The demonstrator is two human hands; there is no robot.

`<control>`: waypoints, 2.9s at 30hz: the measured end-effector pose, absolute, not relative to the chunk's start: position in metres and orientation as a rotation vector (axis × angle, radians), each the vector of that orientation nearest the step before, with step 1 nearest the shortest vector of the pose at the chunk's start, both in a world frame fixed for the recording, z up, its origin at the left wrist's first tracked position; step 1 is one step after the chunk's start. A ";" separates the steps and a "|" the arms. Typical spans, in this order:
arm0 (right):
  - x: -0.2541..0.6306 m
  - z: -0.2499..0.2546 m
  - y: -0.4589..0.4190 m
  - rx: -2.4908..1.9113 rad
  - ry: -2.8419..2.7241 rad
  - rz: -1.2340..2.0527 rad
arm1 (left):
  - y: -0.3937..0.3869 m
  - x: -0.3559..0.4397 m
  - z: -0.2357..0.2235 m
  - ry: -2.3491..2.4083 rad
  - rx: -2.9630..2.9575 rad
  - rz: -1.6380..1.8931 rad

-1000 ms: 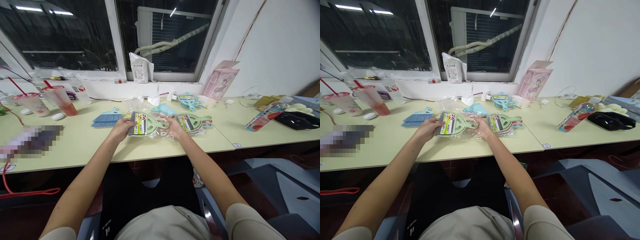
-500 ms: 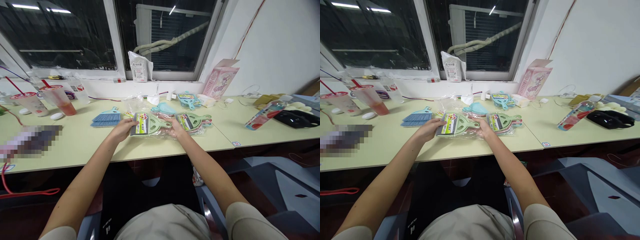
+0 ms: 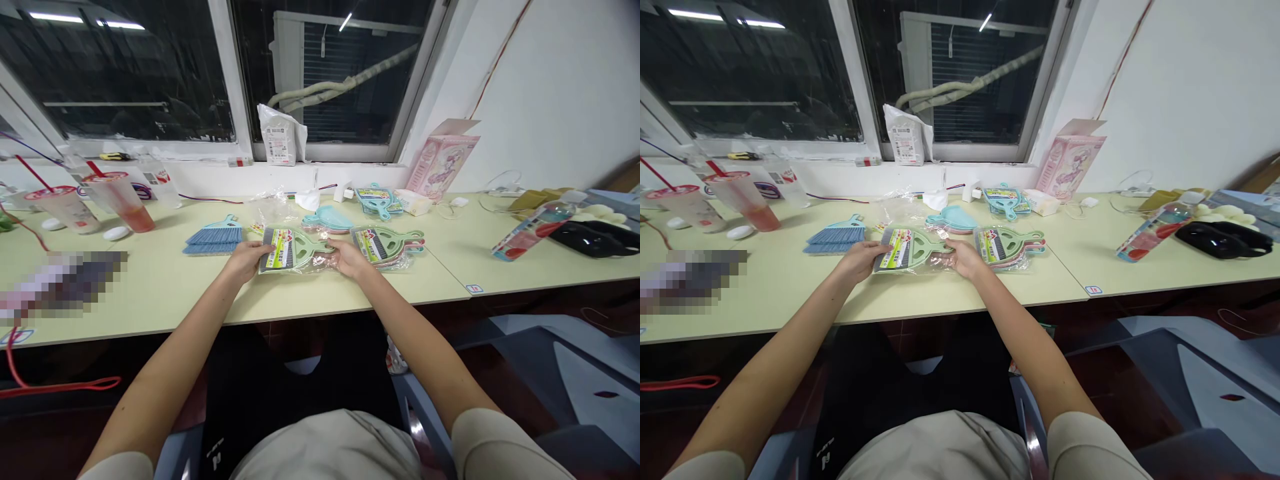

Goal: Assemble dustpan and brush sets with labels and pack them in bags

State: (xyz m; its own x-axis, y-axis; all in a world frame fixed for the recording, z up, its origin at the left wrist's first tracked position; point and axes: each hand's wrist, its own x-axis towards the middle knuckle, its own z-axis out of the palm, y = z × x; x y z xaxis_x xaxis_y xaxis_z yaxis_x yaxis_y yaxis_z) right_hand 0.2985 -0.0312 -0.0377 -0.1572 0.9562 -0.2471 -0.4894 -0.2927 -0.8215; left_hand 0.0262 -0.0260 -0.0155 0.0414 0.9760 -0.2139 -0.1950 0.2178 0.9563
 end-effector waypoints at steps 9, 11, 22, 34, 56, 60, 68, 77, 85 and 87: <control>0.293 -0.042 -0.029 -1.047 -0.678 1.501 | -0.024 0.017 -0.021 1.125 0.981 1.240; 0.293 -0.043 -0.028 -1.107 -0.677 1.434 | -0.026 0.016 -0.018 1.155 0.992 1.258; 0.290 -0.049 -0.024 -1.162 -0.666 1.319 | -0.030 0.021 -0.019 1.199 1.123 1.168; 0.291 -0.048 -0.026 -1.170 -0.660 1.328 | -0.042 0.026 0.002 1.187 1.314 1.026; 0.292 -0.050 -0.025 -1.199 -0.674 1.322 | -0.029 0.008 -0.017 0.995 1.231 1.021; 0.292 -0.050 -0.027 -1.174 -0.741 1.326 | -0.026 -0.006 -0.015 1.075 1.212 1.051; 0.294 -0.068 -0.022 -1.382 -1.152 1.077 | -0.021 -0.011 -0.017 1.305 1.340 0.987; 0.298 -0.073 -0.027 -1.510 -1.626 0.564 | -0.015 -0.003 -0.031 1.466 1.757 0.760; 0.298 -0.071 -0.030 -1.624 -1.761 0.434 | -0.004 -0.003 -0.041 1.505 2.018 0.723; 0.298 -0.070 -0.032 -1.638 -1.780 0.422 | -0.001 -0.003 -0.043 1.535 1.995 0.698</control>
